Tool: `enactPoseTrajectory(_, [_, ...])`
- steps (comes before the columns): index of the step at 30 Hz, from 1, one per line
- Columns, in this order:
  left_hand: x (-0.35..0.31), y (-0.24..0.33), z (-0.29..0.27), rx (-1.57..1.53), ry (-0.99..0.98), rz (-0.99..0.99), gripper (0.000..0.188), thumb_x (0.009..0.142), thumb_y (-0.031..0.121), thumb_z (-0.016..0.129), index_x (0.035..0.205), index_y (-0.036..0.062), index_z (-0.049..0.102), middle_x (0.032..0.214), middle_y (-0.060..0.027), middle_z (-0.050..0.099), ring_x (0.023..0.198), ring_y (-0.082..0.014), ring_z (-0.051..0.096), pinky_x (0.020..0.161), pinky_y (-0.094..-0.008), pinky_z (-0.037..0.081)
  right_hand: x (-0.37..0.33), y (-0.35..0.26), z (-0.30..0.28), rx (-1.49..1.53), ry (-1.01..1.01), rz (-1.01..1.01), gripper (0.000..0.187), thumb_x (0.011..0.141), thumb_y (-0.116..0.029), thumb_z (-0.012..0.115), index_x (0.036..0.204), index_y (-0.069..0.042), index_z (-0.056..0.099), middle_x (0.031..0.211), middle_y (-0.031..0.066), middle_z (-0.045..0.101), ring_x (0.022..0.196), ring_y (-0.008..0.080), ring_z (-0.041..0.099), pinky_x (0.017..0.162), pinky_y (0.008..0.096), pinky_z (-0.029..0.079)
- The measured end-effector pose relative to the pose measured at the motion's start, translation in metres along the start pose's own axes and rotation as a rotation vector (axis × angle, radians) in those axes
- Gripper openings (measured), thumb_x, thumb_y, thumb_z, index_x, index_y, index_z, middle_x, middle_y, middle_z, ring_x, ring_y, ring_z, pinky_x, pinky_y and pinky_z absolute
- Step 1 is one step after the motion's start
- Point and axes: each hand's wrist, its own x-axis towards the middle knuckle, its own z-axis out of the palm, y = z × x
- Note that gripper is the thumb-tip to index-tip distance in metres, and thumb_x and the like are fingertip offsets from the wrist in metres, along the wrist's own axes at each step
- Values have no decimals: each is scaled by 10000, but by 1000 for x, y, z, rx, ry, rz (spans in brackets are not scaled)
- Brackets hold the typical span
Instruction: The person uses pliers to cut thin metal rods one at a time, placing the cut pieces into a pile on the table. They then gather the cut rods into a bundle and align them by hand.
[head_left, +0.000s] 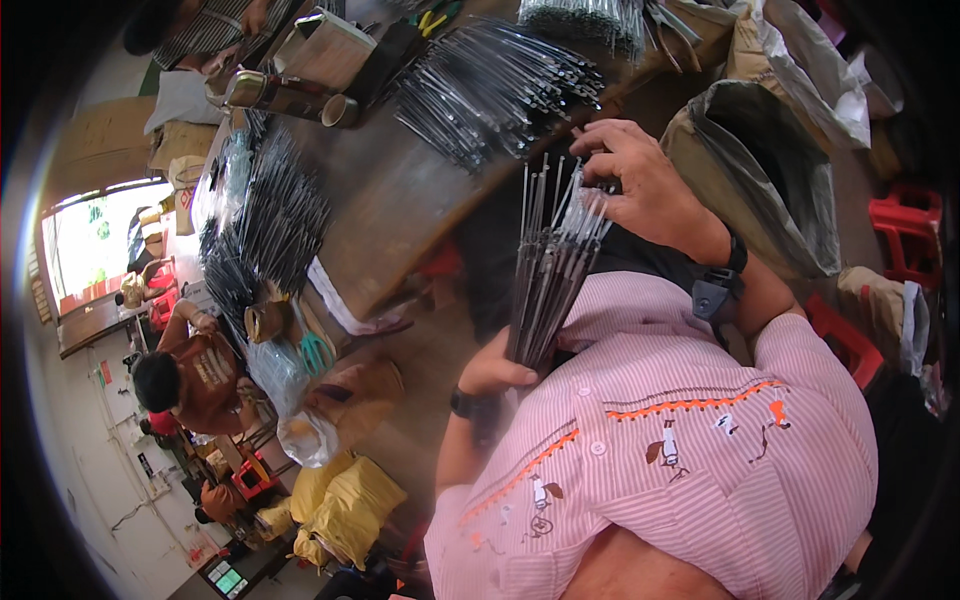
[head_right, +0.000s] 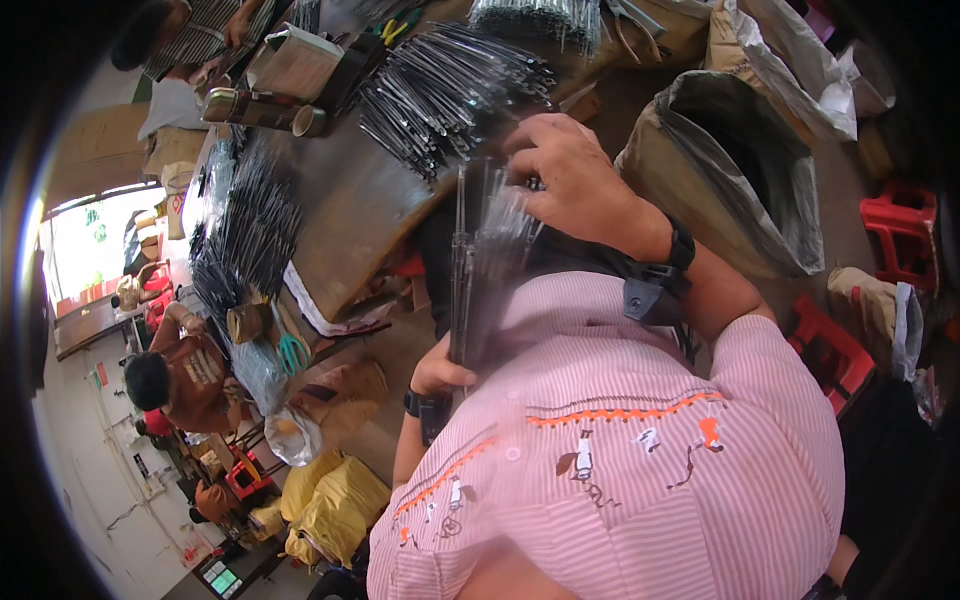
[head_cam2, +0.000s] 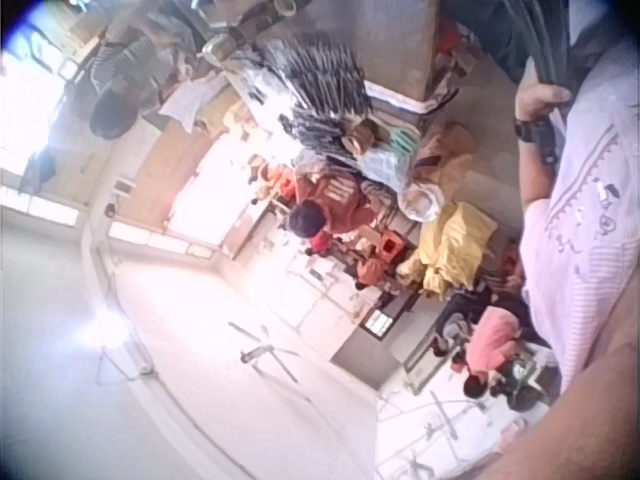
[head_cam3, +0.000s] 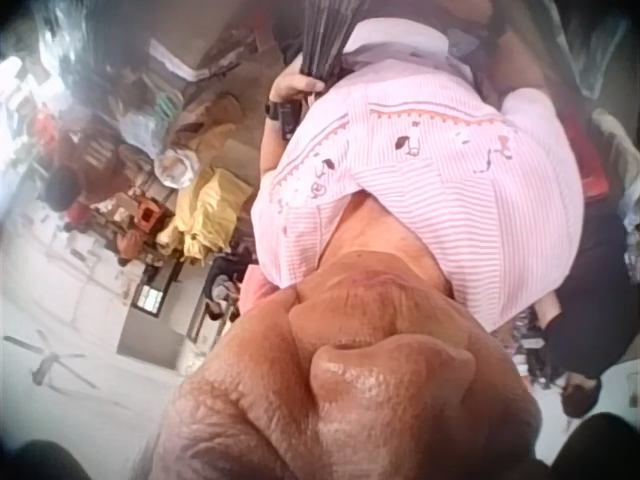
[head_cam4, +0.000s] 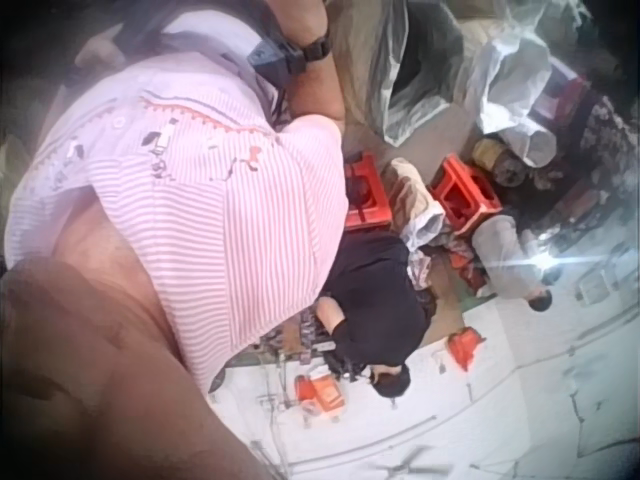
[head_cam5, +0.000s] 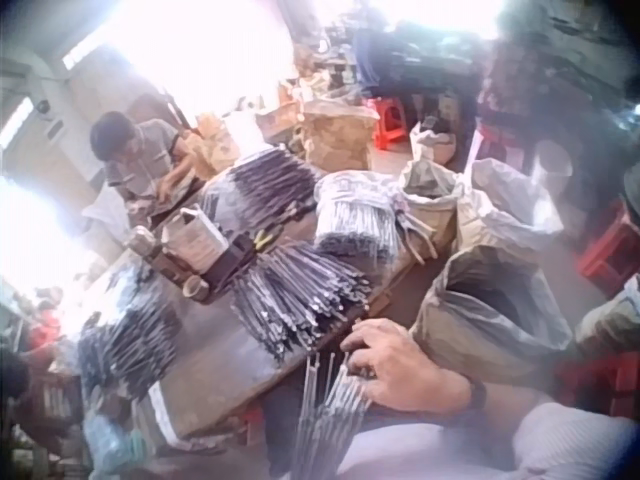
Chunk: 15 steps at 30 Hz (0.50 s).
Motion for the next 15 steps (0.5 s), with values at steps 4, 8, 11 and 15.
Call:
enactPoseTrajectory(4, [2,6,2,51,-34,7,834,586,180,753,1333,-50,460,1248,-167,589,1172,-249,540,1054,-329,354,3,4,1,96,-44,-8,129,772,-102,691,864,-13,672,1095,90,608,1096,303,525,944,388,422])
enactPoseTrajectory(8, [3,6,2,16,-46,19,821,591,175,754,1327,-48,465,1225,-162,601,1160,-247,546,1052,-331,356,2,1,6,174,8,36,119,816,-106,674,868,-4,641,1083,112,603,1065,306,531,928,381,425])
enactPoseTrajectory(11, [2,3,1,10,-35,28,806,586,172,759,1310,-47,478,1182,-149,613,1107,-232,558,1003,-315,381,5,1,6,235,175,81,135,846,-128,666,877,0,635,1096,131,595,1051,303,535,929,373,421])
enactPoseTrajectory(15, [-2,-6,-3,-5,13,35,735,583,167,770,1238,-45,513,1021,-99,619,893,-179,578,790,-267,438,5,3,5,293,146,127,200,899,-182,647,957,9,651,1127,125,600,1038,257,560,917,339,433])
